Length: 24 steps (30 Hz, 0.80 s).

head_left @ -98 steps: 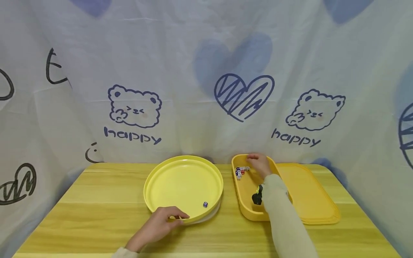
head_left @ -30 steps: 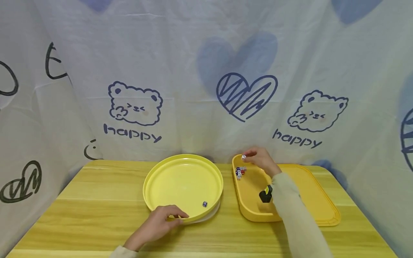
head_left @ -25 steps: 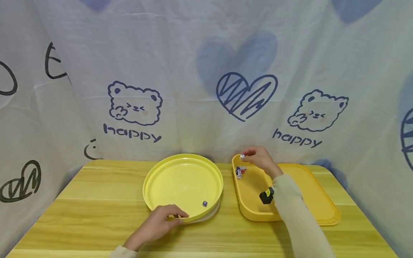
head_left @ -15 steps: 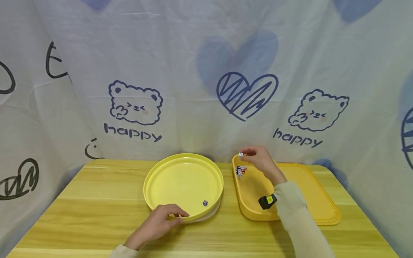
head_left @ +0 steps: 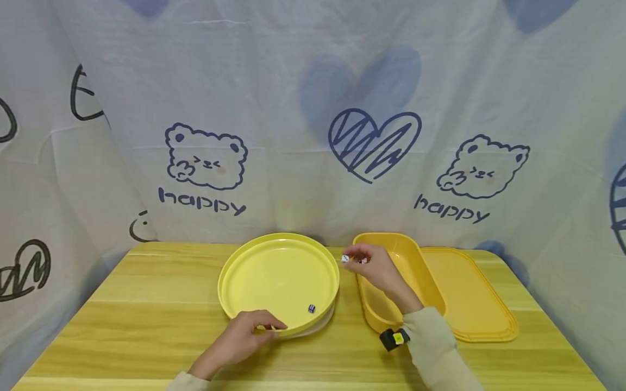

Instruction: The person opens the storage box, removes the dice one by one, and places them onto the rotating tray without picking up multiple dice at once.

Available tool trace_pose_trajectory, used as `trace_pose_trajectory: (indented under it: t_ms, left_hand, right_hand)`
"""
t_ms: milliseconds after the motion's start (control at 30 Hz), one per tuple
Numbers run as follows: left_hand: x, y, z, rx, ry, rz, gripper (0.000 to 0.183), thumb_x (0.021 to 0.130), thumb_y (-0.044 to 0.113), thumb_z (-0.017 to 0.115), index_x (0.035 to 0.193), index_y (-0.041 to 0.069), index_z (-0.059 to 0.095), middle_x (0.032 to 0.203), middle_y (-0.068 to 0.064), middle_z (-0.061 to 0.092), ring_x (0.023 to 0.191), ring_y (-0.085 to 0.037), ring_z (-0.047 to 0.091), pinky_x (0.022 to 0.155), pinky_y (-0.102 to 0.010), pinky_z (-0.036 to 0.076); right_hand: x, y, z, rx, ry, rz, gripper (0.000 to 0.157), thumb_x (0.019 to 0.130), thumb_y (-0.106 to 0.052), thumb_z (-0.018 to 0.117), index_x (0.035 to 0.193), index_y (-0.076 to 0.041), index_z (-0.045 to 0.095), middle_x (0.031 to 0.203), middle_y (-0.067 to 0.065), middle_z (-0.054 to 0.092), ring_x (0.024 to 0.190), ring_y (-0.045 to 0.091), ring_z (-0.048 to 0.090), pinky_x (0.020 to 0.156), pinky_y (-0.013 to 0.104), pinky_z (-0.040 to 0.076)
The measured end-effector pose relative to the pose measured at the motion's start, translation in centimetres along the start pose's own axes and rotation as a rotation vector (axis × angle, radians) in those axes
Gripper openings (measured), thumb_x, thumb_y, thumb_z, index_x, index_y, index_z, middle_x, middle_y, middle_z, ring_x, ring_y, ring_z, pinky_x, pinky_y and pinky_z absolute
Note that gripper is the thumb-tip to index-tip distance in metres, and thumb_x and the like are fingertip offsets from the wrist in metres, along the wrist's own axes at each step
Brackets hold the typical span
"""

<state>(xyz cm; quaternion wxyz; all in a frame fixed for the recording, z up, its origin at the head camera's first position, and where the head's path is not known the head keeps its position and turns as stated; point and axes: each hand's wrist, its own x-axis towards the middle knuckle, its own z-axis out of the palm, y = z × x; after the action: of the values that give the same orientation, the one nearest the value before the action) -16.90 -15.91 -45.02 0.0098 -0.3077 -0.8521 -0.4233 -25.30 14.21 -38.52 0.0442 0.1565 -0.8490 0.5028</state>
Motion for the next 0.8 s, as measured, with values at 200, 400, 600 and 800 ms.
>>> trace_pose_trajectory:
  t_ms: [200, 400, 600, 800]
  left_hand:
    - [0.0, 0.0, 0.1, -0.009, -0.004, -0.007, 0.013, 0.09, 0.011, 0.068, 0.102, 0.015, 0.074, 0.097, 0.008, 0.069, 0.086, -0.006, 0.058, 0.072, -0.027, 0.048]
    - [0.1, 0.1, 0.1, -0.012, -0.009, -0.012, 0.014, 0.09, 0.012, 0.068, 0.102, 0.015, 0.074, 0.097, 0.009, 0.069, 0.086, -0.006, 0.058, 0.072, -0.027, 0.048]
    - [0.2, 0.1, 0.1, -0.007, -0.008, -0.02, 0.014, 0.091, 0.012, 0.068, 0.102, 0.015, 0.074, 0.097, 0.009, 0.069, 0.086, -0.006, 0.058, 0.073, -0.027, 0.049]
    - [0.1, 0.0, 0.1, 0.005, 0.009, -0.005, 0.014, 0.09, 0.01, 0.068, 0.101, 0.015, 0.075, 0.096, 0.008, 0.069, 0.085, -0.006, 0.059, 0.074, -0.028, 0.05]
  right_hand:
    - [-1.1, -0.3, 1.1, 0.0, 0.012, 0.042, 0.015, 0.084, -0.007, 0.073, 0.099, -0.005, 0.071, 0.087, 0.001, 0.063, 0.082, 0.02, 0.053, 0.072, 0.031, 0.046]
    - [-1.9, -0.5, 1.7, 0.021, -0.003, 0.034, 0.015, 0.084, -0.01, 0.075, 0.098, -0.004, 0.07, 0.087, 0.001, 0.062, 0.082, 0.019, 0.053, 0.073, 0.031, 0.047]
    - [-2.1, -0.7, 2.6, 0.033, -0.006, 0.067, 0.015, 0.083, -0.012, 0.077, 0.096, -0.008, 0.07, 0.087, 0.0, 0.061, 0.082, 0.018, 0.053, 0.074, 0.031, 0.048]
    - [-2.2, -0.9, 3.7, 0.029, -0.027, 0.017, 0.02, 0.083, -0.012, 0.076, 0.1, -0.003, 0.069, 0.09, 0.0, 0.063, 0.082, 0.017, 0.055, 0.074, 0.031, 0.049]
